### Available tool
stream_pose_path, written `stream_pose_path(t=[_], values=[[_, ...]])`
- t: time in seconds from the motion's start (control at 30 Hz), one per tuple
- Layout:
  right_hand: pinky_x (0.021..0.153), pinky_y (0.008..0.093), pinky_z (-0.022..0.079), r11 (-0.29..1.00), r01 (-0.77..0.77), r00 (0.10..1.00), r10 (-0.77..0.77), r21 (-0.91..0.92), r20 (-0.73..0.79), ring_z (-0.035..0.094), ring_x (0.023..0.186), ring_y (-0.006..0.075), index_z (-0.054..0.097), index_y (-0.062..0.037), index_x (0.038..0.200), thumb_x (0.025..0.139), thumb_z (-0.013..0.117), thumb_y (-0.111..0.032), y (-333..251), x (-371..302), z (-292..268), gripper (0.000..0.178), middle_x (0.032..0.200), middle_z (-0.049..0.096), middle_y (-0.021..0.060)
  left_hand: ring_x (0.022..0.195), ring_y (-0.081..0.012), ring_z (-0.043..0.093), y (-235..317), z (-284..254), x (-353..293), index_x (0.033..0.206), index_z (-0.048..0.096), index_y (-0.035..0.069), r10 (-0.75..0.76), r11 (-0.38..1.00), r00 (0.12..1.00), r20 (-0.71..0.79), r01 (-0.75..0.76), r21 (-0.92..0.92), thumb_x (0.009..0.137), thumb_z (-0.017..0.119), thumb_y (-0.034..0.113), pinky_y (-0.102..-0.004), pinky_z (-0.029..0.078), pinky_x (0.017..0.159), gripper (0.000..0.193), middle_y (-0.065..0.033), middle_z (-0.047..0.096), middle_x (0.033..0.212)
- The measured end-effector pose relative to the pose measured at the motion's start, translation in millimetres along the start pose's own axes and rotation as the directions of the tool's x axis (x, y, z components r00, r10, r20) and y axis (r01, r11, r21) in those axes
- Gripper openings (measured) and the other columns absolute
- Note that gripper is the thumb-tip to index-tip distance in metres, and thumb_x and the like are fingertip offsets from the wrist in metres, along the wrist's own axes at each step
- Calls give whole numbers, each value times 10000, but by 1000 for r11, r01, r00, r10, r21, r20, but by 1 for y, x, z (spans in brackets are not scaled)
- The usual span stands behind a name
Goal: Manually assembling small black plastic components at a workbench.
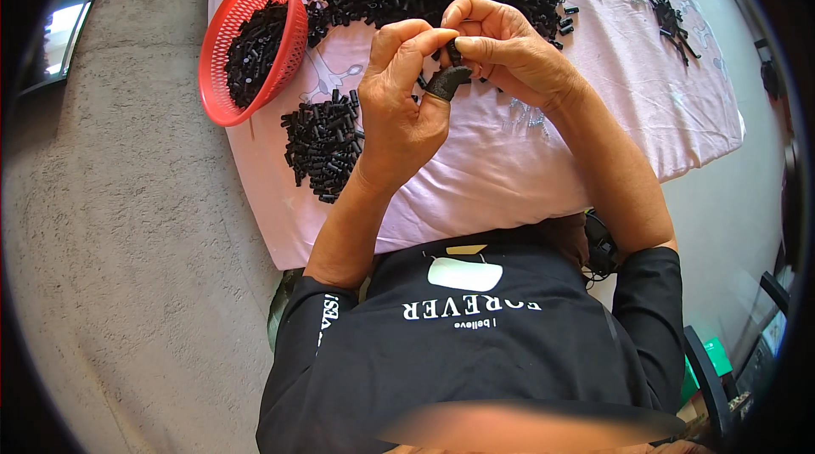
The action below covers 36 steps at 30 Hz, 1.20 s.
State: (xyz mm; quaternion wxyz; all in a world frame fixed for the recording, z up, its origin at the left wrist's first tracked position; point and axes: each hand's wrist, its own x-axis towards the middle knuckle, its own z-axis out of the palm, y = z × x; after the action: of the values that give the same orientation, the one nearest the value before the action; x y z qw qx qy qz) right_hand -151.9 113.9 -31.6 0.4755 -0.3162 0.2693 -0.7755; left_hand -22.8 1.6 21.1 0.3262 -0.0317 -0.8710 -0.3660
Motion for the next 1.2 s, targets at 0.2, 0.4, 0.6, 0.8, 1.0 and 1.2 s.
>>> stream_pose_path(t=[0.2, 0.4, 0.6, 0.8, 1.0, 1.2], values=[[641, 163, 477, 998, 3, 999, -6, 70, 33, 621, 806, 49, 557, -80, 1077, 882, 712, -153, 0, -1, 6, 259, 914, 653, 13, 867, -225, 616, 1, -1, 1, 1040, 655, 14, 21, 1000, 999, -28, -21, 19, 662, 625, -146, -302, 520, 753, 412, -109, 584, 1000], [648, 168, 481, 996, 10, 999, -13, 94, 31, 638, 841, 64, 546, -83, 1086, 876, 722, -152, -3, -2, 5, 283, 929, 657, 17, 860, -226, 612, 5, 3, 2, 1054, 652, 18, 39, 999, 998, -47, -40, -16, 677, 632, -141, -299, 515, 750, 409, -109, 572, 998], [679, 188, 513, 996, -22, 999, 17, 86, 50, 650, 829, 78, 543, -72, 1088, 875, 718, -133, -2, -1, 3, 282, 924, 665, 32, 849, -225, 610, 4, 1, -3, 1057, 649, 16, 9, 999, 1000, -27, -10, -44, 684, 642, -138, -300, 512, 744, 403, -109, 569, 1001], [669, 186, 503, 999, -31, 999, 30, 34, 41, 648, 819, 76, 557, -58, 1095, 866, 729, -147, 1, -1, 6, 300, 919, 684, 51, 849, -216, 615, 9, -5, -4, 1041, 653, 11, 42, 995, 999, -26, -40, 92, 692, 641, -130, -292, 508, 738, 376, -114, 579, 1005], [674, 186, 480, 954, -104, 994, 91, -282, -57, 633, 804, 68, 596, -34, 1184, 902, 683, -193, -7, -2, 14, 336, 953, 704, 69, 886, -235, 604, -21, -36, -17, 1061, 653, -3, -103, 977, 994, -42, 109, 183, 711, 640, -106, -317, 485, 837, 365, -117, 592, 994], [685, 185, 492, 942, -40, 988, -11, -334, -151, 622, 790, 61, 623, -30, 1144, 935, 636, -168, -10, 1, 9, 251, 955, 695, 66, 949, -260, 595, -56, -92, -58, 1033, 654, -10, -297, 855, 953, -65, 295, 427, 640, 550, -95, -329, 479, 856, 415, -128, 587, 1001]])
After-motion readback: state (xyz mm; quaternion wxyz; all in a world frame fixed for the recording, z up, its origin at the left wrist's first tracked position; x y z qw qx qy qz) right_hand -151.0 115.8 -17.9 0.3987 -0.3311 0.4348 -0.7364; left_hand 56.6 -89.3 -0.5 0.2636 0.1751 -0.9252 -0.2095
